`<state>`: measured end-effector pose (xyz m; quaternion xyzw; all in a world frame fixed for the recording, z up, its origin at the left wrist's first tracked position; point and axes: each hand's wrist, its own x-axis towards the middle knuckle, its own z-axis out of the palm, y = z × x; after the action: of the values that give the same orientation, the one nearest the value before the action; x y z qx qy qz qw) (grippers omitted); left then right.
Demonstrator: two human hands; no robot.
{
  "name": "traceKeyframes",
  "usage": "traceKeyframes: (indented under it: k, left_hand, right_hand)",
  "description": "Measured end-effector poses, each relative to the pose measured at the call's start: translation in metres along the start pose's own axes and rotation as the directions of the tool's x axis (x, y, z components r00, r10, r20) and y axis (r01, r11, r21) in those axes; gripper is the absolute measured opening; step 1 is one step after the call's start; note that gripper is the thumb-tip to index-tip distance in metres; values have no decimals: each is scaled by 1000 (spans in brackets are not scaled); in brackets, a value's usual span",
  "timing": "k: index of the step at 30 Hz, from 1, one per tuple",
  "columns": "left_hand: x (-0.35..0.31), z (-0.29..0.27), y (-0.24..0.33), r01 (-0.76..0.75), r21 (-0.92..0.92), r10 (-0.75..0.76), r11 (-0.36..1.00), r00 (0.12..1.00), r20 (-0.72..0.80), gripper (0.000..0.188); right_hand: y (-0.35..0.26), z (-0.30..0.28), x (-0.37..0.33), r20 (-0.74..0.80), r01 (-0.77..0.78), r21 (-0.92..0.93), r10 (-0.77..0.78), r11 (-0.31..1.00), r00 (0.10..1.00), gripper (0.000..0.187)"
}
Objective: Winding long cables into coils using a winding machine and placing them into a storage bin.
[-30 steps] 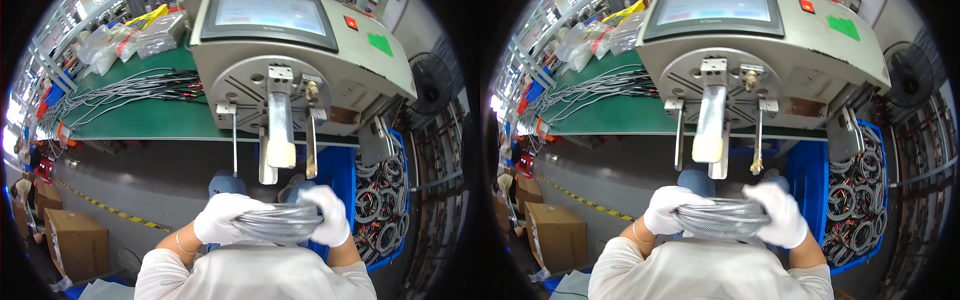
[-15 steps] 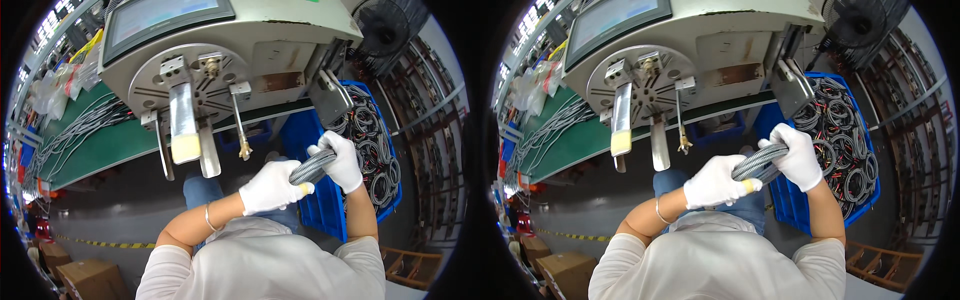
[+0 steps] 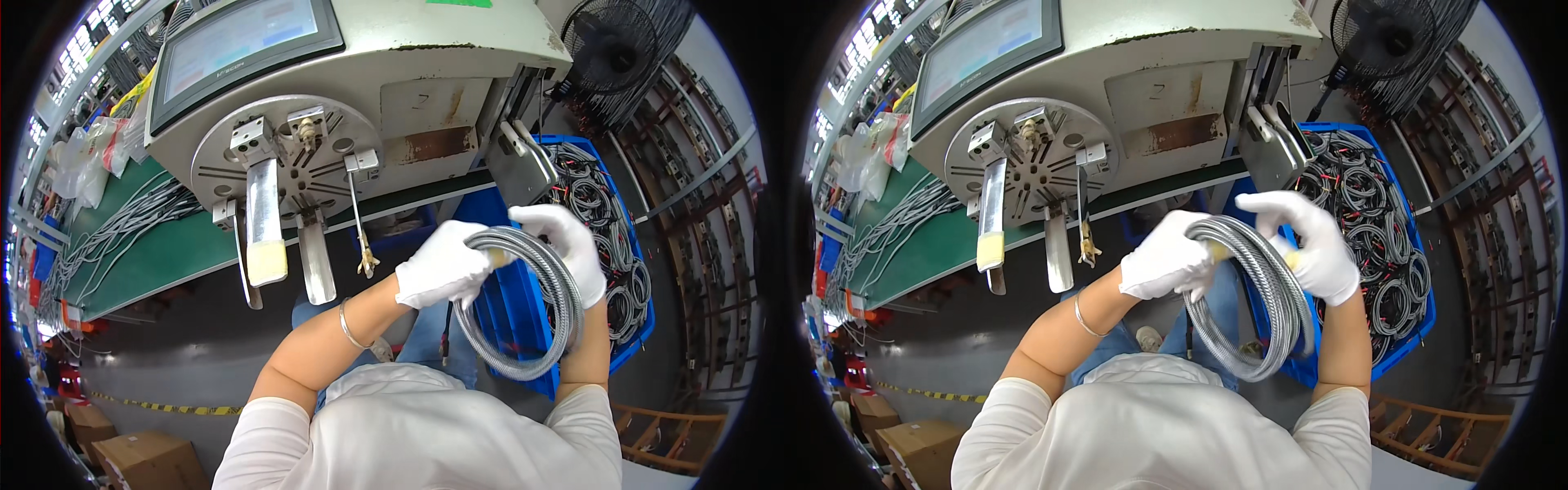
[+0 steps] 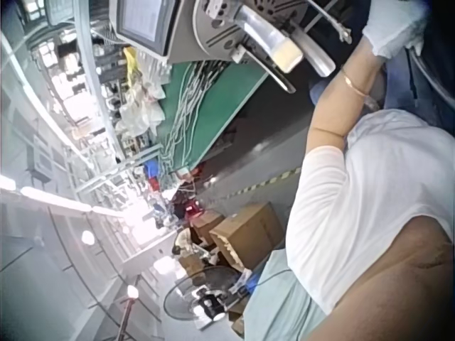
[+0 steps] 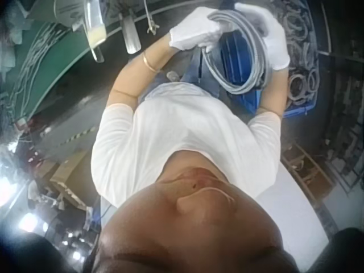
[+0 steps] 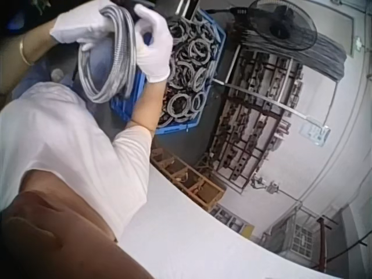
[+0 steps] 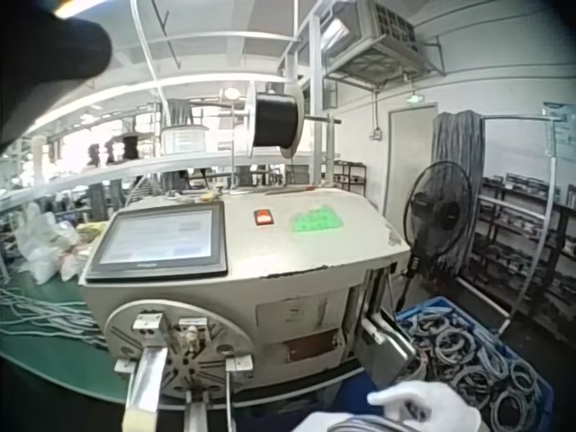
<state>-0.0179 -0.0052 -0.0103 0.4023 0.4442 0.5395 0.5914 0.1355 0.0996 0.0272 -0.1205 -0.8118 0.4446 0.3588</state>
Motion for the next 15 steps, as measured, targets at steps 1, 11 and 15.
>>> traceKeyframes:
  k: [1,11,15]
  left_hand:
    - [4,3,4,88,-19,-87,996,994,66,9]
    - [26,27,12,203,40,-206,978,932,300,16]
    - [46,17,7,283,-282,-154,917,902,404,22]
  right_hand:
    - [4,-4,4,-30,-23,9,23,1000,999,20]
    - [25,-29,-6,28,393,-112,-392,913,920,14]
    - [26,-42,-5,-207,218,166,-182,962,961,16]
